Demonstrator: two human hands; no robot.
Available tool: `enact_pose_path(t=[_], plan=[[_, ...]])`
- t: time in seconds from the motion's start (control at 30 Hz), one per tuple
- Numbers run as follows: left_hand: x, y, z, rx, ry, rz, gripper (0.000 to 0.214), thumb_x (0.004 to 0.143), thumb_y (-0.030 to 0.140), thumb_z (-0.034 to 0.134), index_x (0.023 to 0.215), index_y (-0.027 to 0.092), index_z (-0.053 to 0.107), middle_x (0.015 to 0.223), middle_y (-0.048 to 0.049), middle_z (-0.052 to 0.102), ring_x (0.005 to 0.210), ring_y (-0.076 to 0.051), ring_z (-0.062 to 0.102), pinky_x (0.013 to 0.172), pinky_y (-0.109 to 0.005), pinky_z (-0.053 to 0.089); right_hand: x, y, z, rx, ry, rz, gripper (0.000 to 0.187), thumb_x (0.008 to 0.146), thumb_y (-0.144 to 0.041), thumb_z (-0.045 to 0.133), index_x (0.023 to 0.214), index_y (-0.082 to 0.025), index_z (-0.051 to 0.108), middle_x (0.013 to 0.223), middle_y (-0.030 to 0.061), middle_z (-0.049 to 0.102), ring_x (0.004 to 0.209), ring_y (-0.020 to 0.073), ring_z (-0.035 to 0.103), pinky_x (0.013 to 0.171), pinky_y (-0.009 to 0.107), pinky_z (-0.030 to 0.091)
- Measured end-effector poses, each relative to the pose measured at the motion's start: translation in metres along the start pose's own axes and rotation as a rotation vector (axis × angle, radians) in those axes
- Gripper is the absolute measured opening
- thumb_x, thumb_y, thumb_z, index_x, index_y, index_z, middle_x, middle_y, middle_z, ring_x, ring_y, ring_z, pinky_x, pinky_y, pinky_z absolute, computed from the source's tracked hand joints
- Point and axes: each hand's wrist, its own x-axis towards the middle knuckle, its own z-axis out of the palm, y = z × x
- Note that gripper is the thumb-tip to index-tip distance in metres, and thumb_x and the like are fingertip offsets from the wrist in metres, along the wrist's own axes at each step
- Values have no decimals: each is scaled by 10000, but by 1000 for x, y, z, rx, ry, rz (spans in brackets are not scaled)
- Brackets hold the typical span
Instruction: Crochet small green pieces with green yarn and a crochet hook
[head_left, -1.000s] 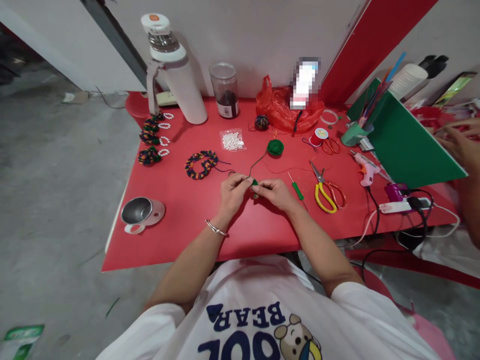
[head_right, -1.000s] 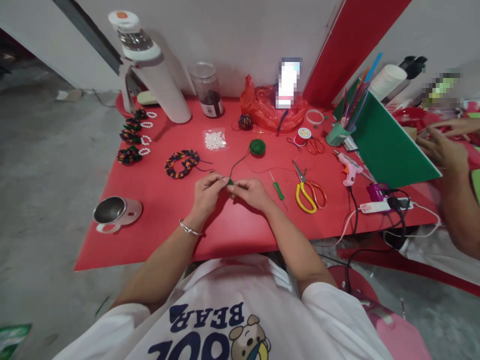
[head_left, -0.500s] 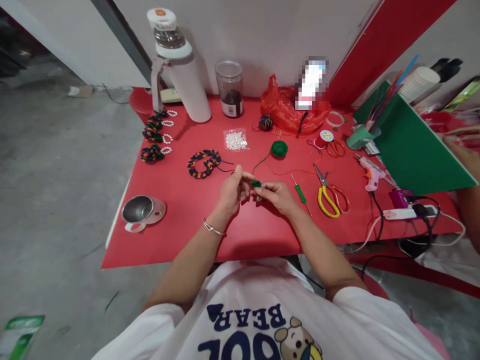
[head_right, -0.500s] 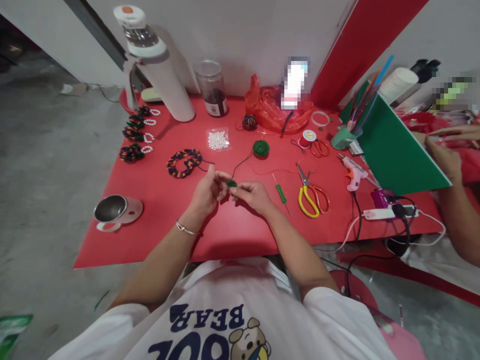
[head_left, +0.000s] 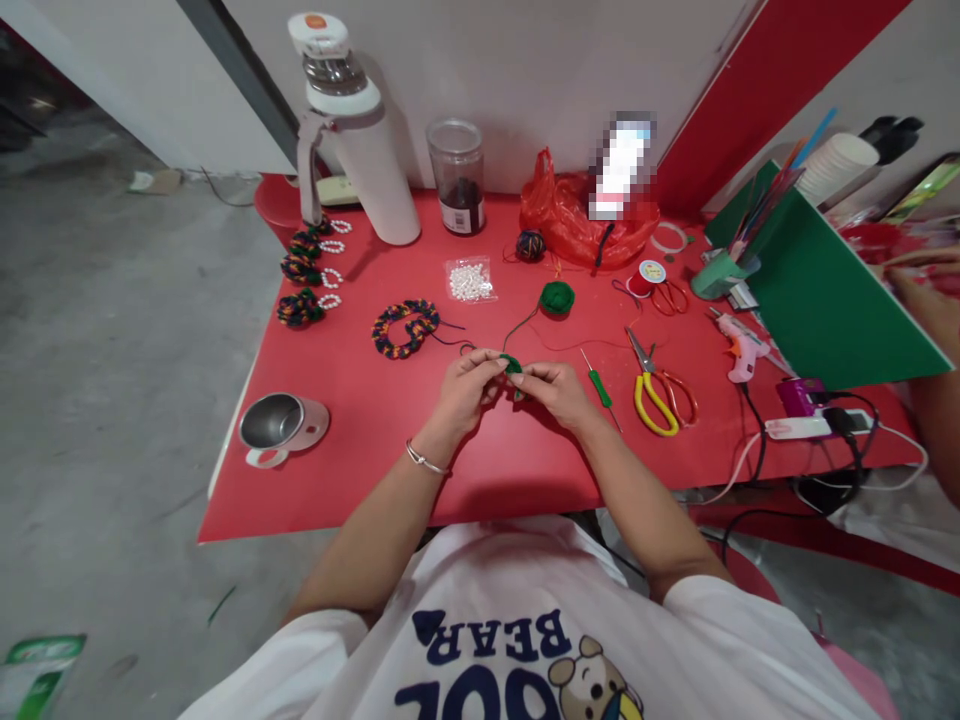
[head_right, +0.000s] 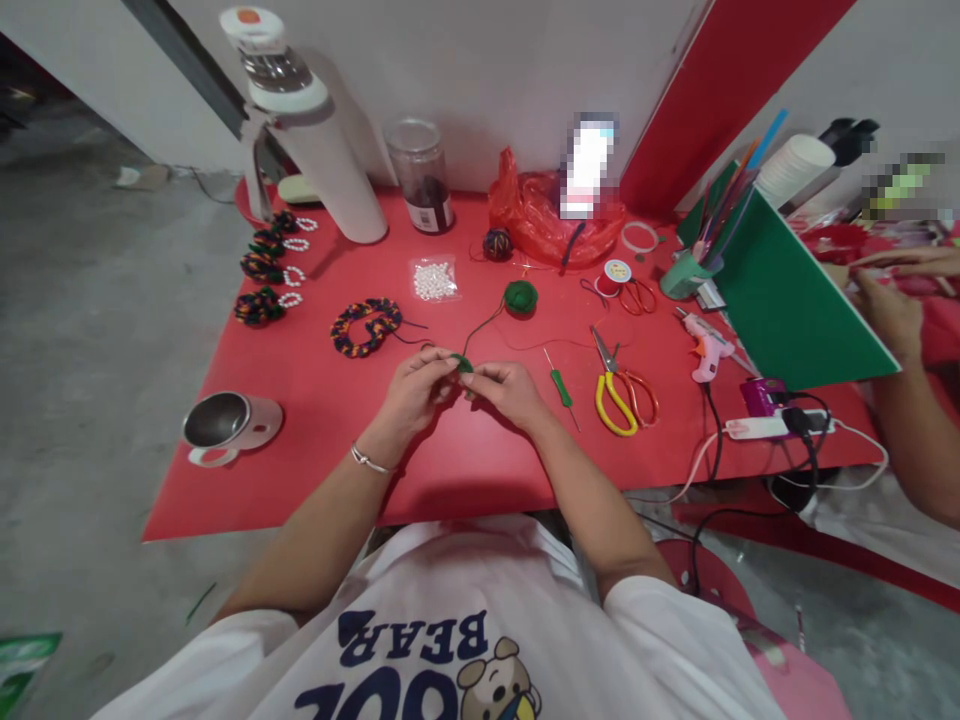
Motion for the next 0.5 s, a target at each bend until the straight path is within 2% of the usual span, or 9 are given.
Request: enact_pose_path(t=[0.13, 0.27, 0.37, 0.5], plan=[[-1, 0, -1, 5, 0, 11, 248, 607, 334, 829, 733, 189, 671, 522, 34, 568, 383, -66, 413, 359, -194, 253, 1, 1, 0, -1, 3, 5, 312, 753, -492, 806, 709, -189, 743, 627, 12, 691, 575, 132, 612, 586, 278, 519], [-1, -1, 1, 14, 55, 114, 237, 617, 328, 840, 714, 181, 683, 535, 37, 567, 414, -64, 423, 398, -205, 306, 1, 1, 0, -38, -12, -8, 329, 777, -502, 784, 704, -186, 727, 646, 13, 690, 592, 130, 603, 604, 276, 511], [-1, -1, 3, 38, 73, 180, 221, 623, 328, 829, 685, 171, 687, 542, 33, 571, 434, -59, 424, 427, -206, 325, 1, 2, 0, -96, 31, -60, 321, 786, -512, 774, 766, -194, 731, 681, -2, 694, 618, 125, 594, 621, 263, 497], [-1, -1, 2, 28, 61, 108, 199, 616, 307, 792, 661, 167, 657, 464, 52, 497, 393, -59, 383, 396, -196, 276, 0, 1, 0, -204, 22, -71, 324, 826, -505, 725, 751, -189, 722, 676, 12, 711, 620, 136, 617, 629, 263, 497]])
